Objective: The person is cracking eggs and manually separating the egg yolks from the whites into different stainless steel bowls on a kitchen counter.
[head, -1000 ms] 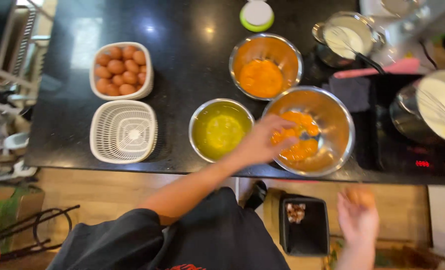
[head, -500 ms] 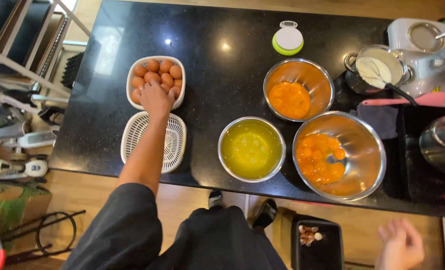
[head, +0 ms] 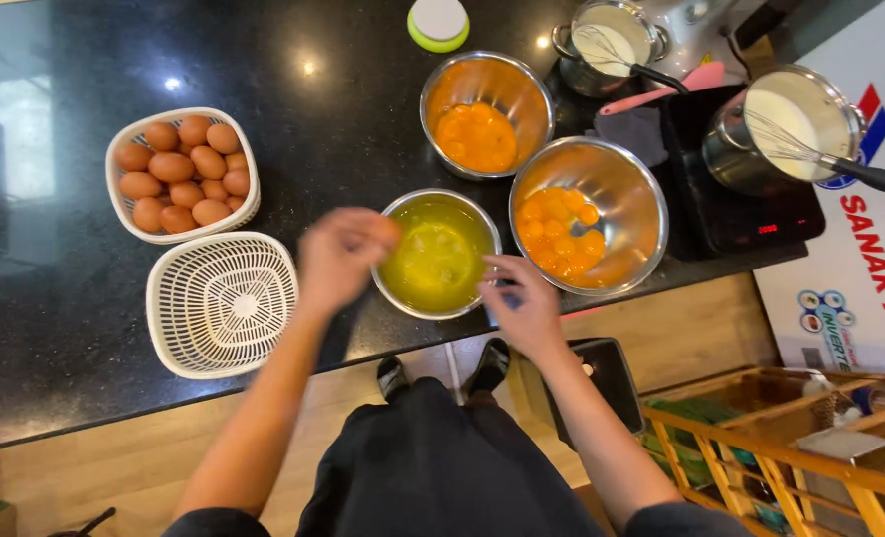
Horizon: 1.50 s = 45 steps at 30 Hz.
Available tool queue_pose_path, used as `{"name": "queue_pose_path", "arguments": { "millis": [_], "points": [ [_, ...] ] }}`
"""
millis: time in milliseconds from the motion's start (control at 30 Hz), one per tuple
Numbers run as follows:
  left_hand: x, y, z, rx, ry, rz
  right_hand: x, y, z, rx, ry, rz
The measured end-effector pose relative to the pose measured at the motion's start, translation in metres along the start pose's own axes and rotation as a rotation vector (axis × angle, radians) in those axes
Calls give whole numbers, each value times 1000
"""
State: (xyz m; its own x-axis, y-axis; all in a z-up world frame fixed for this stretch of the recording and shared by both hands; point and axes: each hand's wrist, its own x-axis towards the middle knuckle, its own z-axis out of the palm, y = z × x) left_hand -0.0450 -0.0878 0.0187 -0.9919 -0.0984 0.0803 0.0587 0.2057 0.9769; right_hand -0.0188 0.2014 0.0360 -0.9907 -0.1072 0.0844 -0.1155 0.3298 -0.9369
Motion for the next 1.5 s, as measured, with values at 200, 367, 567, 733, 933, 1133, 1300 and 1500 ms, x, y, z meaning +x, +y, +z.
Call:
{"name": "queue_pose_path", "arguments": {
  "millis": [200,367,567,733,933,1133,1300,1500],
  "points": [
    [-42,-73,99,-490,-334,-256,-1,-5,3,-193,-300,-436],
    [-45,-50,97,-305,-213,-279,-6,7,0,-354,-237,-488],
    [-47,-45,89,-62,115,-233,0,41,3,-561,-94,-489],
    [-47,-5,83,26,5,-146,14,20,5,-527,-121,-458],
    [-36,10,78,-17,-118,152,39,50,21,-229,-190,-74],
    [-30,-13,77,-73,-91,-20,39,68,27,337,-340,199],
    [-32,-28,85,-45,-22,-41,29,41,32,-122,-147,-197],
    [-33,-37,90,23,0,-107,22,44,39,-118,-116,-176]
  ]
}}
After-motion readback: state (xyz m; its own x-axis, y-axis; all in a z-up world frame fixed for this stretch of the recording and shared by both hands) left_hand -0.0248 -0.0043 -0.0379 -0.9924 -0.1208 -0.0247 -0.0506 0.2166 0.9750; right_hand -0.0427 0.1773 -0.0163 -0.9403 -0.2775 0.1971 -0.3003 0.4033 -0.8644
